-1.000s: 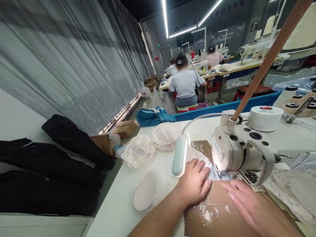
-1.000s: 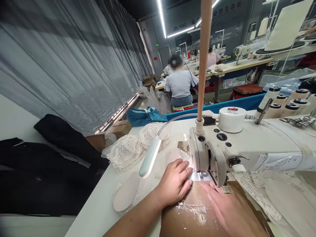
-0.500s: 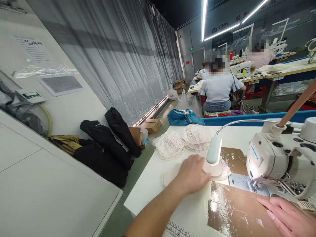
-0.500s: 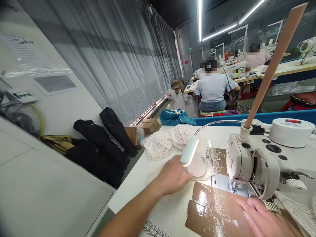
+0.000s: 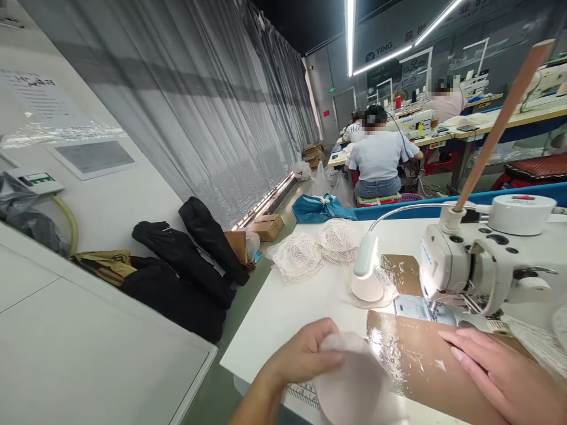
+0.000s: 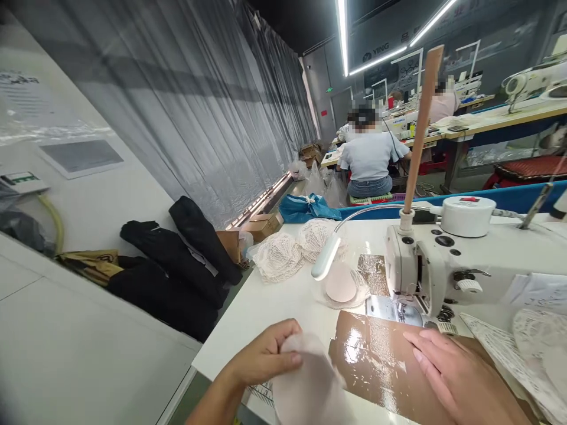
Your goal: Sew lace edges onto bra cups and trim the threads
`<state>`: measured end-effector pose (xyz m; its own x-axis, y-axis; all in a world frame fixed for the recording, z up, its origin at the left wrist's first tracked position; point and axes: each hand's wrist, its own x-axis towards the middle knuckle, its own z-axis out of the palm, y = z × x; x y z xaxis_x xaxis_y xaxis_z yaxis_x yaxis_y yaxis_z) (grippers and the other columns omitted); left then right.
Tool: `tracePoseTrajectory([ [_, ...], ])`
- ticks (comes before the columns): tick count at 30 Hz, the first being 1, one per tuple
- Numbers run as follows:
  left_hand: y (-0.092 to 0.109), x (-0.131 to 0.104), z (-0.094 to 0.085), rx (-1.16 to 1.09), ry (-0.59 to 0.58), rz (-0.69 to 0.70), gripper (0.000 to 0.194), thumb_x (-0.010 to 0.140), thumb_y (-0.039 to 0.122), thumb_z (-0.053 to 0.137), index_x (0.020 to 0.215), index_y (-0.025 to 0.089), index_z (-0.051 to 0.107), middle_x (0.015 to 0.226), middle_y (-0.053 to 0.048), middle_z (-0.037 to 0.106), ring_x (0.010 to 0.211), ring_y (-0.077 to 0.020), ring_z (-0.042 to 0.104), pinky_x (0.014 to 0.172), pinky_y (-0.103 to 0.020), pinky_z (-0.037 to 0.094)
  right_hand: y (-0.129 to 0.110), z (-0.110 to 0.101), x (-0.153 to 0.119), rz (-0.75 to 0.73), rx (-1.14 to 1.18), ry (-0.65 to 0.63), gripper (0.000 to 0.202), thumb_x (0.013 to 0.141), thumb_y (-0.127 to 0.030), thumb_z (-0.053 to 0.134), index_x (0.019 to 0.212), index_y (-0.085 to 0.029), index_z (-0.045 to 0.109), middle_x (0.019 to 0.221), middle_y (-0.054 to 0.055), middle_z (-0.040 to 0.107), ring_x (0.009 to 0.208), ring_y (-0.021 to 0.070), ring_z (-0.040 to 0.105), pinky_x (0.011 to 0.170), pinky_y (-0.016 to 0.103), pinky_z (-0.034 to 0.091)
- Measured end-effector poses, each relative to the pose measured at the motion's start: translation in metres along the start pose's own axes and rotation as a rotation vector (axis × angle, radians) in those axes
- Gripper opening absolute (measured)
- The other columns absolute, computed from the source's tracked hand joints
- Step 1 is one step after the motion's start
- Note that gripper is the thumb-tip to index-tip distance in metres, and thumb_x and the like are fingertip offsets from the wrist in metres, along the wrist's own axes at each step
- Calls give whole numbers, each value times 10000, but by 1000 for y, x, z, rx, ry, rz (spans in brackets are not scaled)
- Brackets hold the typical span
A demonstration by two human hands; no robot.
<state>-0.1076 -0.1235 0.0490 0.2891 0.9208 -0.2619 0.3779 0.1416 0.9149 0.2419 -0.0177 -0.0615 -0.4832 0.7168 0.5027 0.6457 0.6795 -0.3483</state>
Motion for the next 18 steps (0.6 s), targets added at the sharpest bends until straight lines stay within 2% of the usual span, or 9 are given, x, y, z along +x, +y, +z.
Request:
tracePoseTrajectory([
  [2,18,26,16,-90,-211,56,424,741,470,734,968,179,526,768,33,485,639,-92,442,586,-190,360,-4,-8,1,45,22,-69,317,934,-386,475,1135,-271,692,1136,27,721,983,227,686,750,307,567],
  [4,31,58,32,20,-305,134,439,711,350,762,1077,198,571,899,1,554,716,-118,495,644,-214,398,-10,-18,3,119,44,-100,311,962,-392,440,1132,-275,674,1106,30,725,957,222,686,719,303,554],
  [5,36,75,41,131,-291,168,487,685,290,766,1128,208,582,970,-15,573,753,-135,509,663,-227,406,-14,-23,5,154,58,-106,300,973,-395,421,1070,-274,679,1034,27,734,899,210,688,681,292,541],
  [7,41,105,56,301,-221,145,522,670,194,723,1175,212,593,960,-19,589,761,-153,525,664,-241,412,-24,-31,8,176,94,-125,336,993,-384,377,861,-249,655,816,14,701,729,175,652,599,270,489],
  [9,41,127,68,371,-164,140,525,667,157,689,1182,205,602,879,-4,585,738,-157,532,643,-241,413,-34,-37,11,101,131,-180,388,1002,-351,354,712,-225,578,669,-3,606,635,150,586,579,263,436],
  [13,34,146,74,360,-102,202,431,710,113,617,1135,177,601,780,22,551,691,-137,522,626,-226,419,-47,-38,15,-12,67,-319,320,992,-288,371,810,-212,623,740,27,622,718,188,589,627,301,415],
  [18,24,152,69,354,-10,225,356,780,57,505,1126,136,534,833,-12,609,711,-132,565,653,-225,462,-45,-29,13,3,35,-342,324,990,-270,358,811,-203,619,739,37,613,711,208,579,629,332,407],
])
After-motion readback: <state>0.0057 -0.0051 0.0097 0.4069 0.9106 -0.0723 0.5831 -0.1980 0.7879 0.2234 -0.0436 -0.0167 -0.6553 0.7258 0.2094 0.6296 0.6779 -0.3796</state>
